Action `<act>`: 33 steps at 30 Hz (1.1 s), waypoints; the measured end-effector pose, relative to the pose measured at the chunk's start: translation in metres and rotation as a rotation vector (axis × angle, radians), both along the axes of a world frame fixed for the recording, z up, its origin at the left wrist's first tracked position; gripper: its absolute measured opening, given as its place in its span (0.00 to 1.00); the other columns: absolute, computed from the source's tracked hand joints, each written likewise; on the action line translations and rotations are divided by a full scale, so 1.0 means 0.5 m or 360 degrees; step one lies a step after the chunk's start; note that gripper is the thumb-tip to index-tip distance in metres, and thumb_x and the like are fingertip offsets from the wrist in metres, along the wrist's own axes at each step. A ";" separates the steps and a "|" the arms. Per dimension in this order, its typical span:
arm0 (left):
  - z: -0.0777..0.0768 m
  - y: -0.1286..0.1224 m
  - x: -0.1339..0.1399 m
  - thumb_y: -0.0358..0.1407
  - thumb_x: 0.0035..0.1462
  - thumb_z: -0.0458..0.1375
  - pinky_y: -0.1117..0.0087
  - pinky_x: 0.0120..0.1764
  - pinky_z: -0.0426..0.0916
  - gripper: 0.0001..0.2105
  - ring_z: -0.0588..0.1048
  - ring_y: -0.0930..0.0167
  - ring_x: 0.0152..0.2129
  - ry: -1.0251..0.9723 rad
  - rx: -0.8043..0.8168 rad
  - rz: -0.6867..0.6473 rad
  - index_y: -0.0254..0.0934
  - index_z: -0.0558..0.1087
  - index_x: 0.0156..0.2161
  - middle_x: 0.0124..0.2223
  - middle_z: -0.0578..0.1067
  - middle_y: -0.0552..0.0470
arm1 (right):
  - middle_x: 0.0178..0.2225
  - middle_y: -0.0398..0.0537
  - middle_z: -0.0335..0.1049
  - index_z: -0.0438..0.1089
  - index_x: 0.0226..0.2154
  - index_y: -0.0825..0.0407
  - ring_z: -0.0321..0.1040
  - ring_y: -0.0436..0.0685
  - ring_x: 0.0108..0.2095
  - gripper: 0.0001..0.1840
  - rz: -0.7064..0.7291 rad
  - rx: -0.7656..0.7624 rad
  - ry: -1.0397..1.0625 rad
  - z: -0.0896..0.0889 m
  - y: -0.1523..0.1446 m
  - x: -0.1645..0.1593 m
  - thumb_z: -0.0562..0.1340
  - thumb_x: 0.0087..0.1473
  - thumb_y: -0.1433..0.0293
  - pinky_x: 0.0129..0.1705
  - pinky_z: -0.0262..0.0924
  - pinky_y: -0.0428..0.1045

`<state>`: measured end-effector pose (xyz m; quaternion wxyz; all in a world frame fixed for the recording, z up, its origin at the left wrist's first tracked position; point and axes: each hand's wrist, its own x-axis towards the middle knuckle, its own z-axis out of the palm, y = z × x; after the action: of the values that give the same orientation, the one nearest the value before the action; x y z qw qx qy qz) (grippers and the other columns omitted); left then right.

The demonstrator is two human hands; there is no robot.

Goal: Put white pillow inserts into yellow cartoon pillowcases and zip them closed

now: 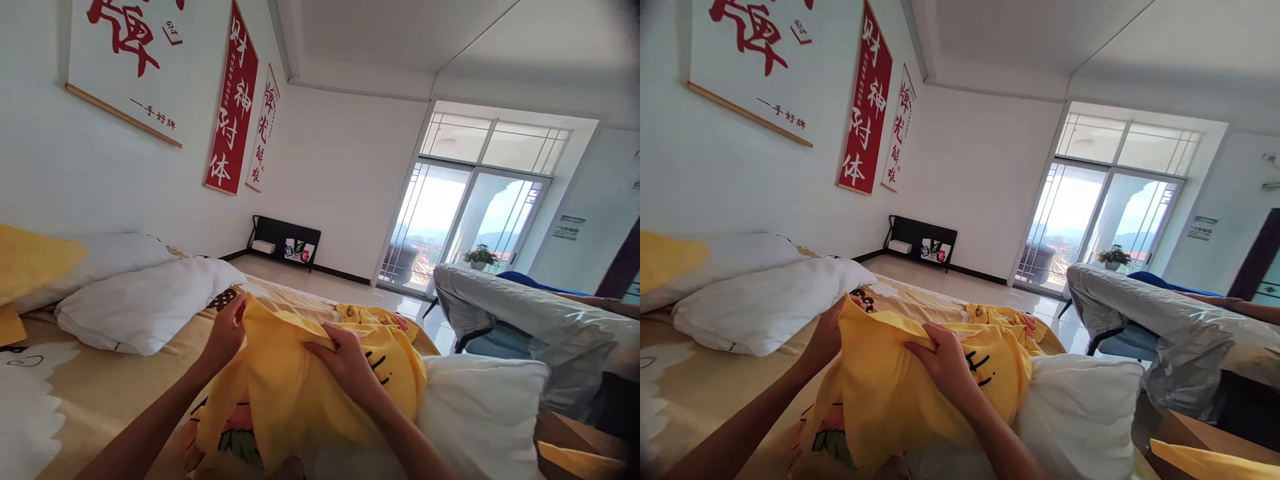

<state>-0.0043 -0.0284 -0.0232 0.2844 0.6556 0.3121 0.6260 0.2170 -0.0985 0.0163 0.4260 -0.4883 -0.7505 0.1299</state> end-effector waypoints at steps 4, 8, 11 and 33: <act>-0.013 -0.054 -0.046 0.43 0.55 0.53 0.69 0.36 0.66 0.12 0.70 0.67 0.33 0.0181 0.0230 -0.0116 0.36 0.72 0.37 0.33 0.72 0.50 | 0.22 0.39 0.57 0.64 0.20 0.52 0.54 0.51 0.27 0.19 0.0022 0.0003 0.0133 0.007 0.032 -0.018 0.63 0.49 0.56 0.30 0.49 0.46; 0.014 -0.090 0.015 0.43 0.53 0.56 0.70 0.34 0.66 0.12 0.71 0.65 0.31 0.0451 0.0071 -0.0134 0.35 0.72 0.34 0.31 0.73 0.49 | 0.20 0.39 0.53 0.59 0.16 0.52 0.51 0.50 0.26 0.21 0.0156 0.0018 0.0174 0.025 0.041 -0.052 0.63 0.48 0.57 0.29 0.47 0.46; 0.042 -0.079 0.056 0.42 0.54 0.55 0.72 0.31 0.63 0.10 0.68 0.69 0.27 0.0378 0.0109 -0.0161 0.36 0.70 0.30 0.28 0.72 0.52 | 0.21 0.39 0.57 0.61 0.18 0.52 0.54 0.50 0.27 0.15 0.0181 0.0070 0.0094 0.042 0.034 -0.050 0.61 0.49 0.63 0.30 0.49 0.46; 0.043 -0.033 0.000 0.40 0.52 0.57 0.74 0.31 0.60 0.11 0.65 0.72 0.26 0.0301 0.0191 -0.0043 0.35 0.68 0.25 0.27 0.69 0.54 | 0.23 0.42 0.66 0.68 0.29 0.49 0.61 0.53 0.27 0.10 -0.0148 0.0653 -0.0452 0.030 0.062 0.057 0.55 0.59 0.66 0.35 0.54 0.48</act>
<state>-0.0044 -0.0448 -0.0016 0.2222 0.7317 0.2907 0.5750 0.2454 -0.0677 0.0312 0.4120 -0.4390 -0.7902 -0.1147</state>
